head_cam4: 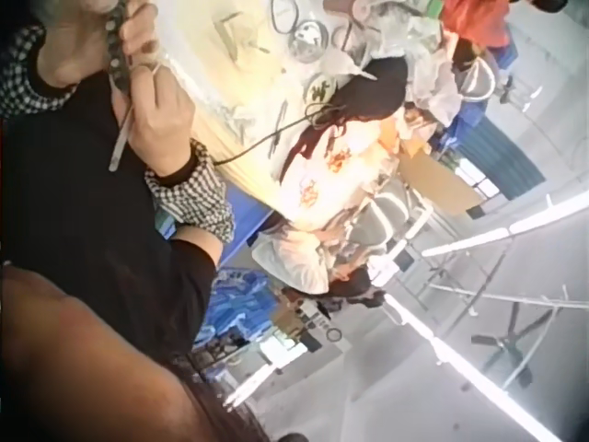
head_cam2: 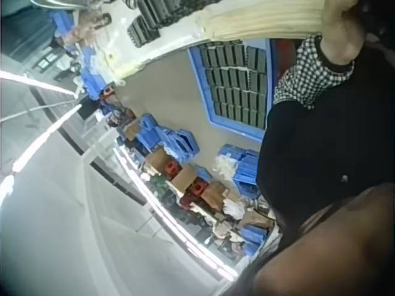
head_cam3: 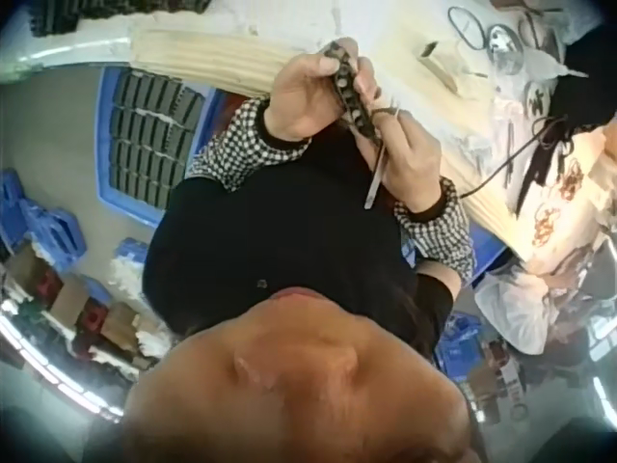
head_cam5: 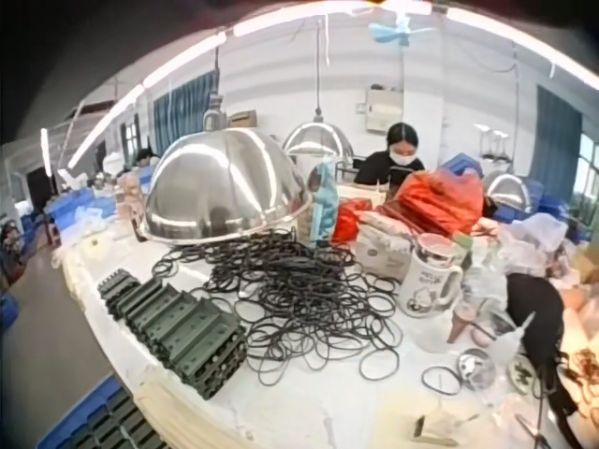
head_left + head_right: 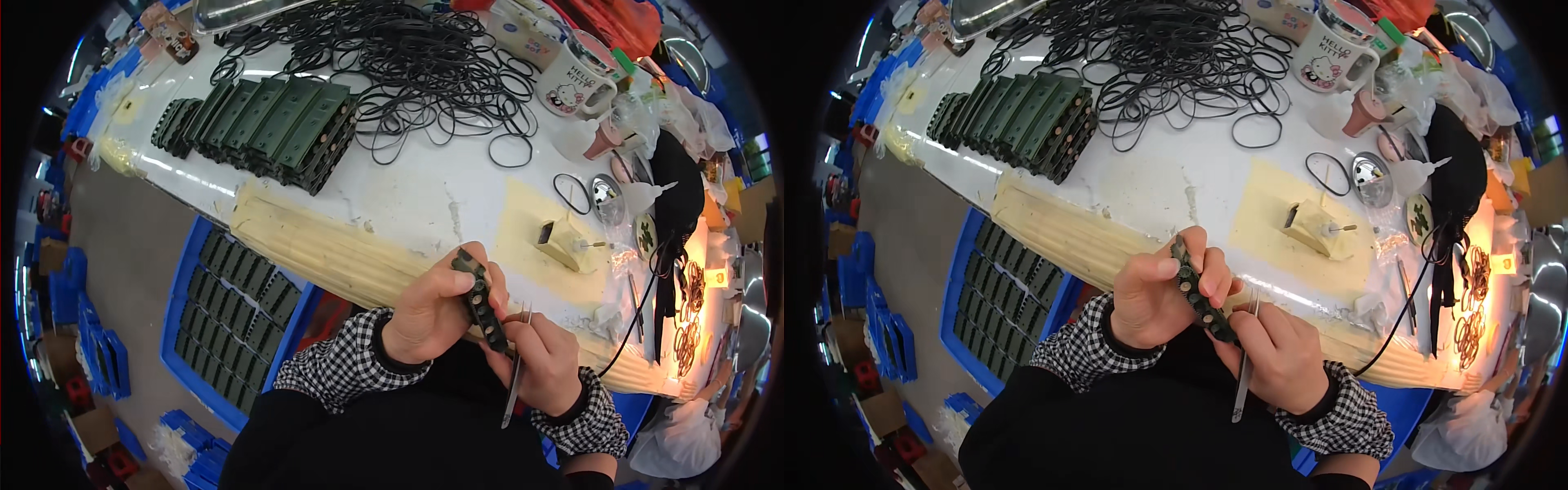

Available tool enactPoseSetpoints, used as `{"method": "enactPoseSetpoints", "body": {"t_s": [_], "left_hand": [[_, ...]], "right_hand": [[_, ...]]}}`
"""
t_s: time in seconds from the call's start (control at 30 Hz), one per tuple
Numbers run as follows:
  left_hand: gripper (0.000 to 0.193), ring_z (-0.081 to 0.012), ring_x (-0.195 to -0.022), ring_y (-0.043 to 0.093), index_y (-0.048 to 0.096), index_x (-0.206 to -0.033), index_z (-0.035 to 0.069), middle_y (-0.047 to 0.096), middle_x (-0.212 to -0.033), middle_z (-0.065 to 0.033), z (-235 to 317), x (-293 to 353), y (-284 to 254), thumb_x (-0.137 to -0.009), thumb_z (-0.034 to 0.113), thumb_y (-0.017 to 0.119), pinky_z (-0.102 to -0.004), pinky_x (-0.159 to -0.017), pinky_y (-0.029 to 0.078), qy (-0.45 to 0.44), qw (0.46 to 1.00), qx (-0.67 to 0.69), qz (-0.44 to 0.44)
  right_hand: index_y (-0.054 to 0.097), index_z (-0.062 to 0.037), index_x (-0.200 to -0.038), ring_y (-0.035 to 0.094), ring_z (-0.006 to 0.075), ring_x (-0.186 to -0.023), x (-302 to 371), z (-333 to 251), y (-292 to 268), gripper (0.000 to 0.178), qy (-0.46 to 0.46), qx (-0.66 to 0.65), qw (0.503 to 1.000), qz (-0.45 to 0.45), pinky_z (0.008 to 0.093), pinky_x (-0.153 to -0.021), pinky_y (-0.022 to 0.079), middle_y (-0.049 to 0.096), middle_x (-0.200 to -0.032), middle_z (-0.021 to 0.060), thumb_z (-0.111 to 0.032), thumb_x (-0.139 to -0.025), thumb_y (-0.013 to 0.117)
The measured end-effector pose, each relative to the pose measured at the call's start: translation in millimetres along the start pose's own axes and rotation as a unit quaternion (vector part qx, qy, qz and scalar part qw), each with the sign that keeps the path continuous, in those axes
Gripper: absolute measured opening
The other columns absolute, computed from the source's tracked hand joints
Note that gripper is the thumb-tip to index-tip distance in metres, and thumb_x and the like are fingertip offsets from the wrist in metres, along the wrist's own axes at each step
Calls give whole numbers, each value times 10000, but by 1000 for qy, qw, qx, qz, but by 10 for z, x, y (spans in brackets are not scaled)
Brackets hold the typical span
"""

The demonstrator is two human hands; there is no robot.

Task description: Assemble small green plastic housings by inserting wires and internal components using tweezers.

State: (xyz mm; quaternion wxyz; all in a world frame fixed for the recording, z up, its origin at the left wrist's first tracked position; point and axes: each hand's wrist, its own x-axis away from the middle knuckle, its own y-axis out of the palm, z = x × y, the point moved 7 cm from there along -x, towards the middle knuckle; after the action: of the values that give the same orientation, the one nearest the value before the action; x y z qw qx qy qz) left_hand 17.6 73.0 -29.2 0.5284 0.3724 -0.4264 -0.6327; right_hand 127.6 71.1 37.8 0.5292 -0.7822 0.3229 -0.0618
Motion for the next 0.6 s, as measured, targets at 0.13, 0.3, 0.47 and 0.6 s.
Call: {"method": "enactPoseSetpoints", "body": {"t_s": [0.13, 0.3, 0.47, 0.6], "left_hand": [[201, -186, -831, 536, 481, -875, 129, 550, -808, -37, -2, -89, 12, -833, 324, 505, -421, -1004, 335, -8, 999, 32, 1], [196, -180, -791, 521, 481, -874, 133, 545, -797, -23, 14, -94, -16, -835, 325, 488, -432, -1003, 337, -12, 998, 57, 3], [205, -171, -784, 519, 478, -865, 138, 543, -794, -14, 0, -85, -22, -823, 338, 501, -434, -1003, 333, -17, 997, 71, 10], [211, -166, -787, 520, 478, -861, 141, 544, -796, -11, -16, -81, -31, -815, 343, 520, -436, -1006, 330, -22, 997, 70, 11]], "right_hand": [[592, -25, -855, 604, 252, -617, -18, 45, -74, 290, 6, 5, 1000, 4, 331, -521, 486, 577, -768, 91, -154, -690, 794], [580, -45, -850, 549, 219, -552, -57, 16, -65, 280, -24, 17, 999, 42, 318, -480, 448, 489, -709, 67, -190, -710, 773], [565, -56, -843, 517, 196, -525, -30, 23, -36, 264, -33, 11, 998, 62, 309, -458, 427, 432, -677, 52, -203, -732, 754], [580, -40, -844, 576, 232, -581, -24, 27, -39, 267, -15, 4, 999, 40, 321, -503, 471, 527, -725, 80, -168, -709, 771]]}}
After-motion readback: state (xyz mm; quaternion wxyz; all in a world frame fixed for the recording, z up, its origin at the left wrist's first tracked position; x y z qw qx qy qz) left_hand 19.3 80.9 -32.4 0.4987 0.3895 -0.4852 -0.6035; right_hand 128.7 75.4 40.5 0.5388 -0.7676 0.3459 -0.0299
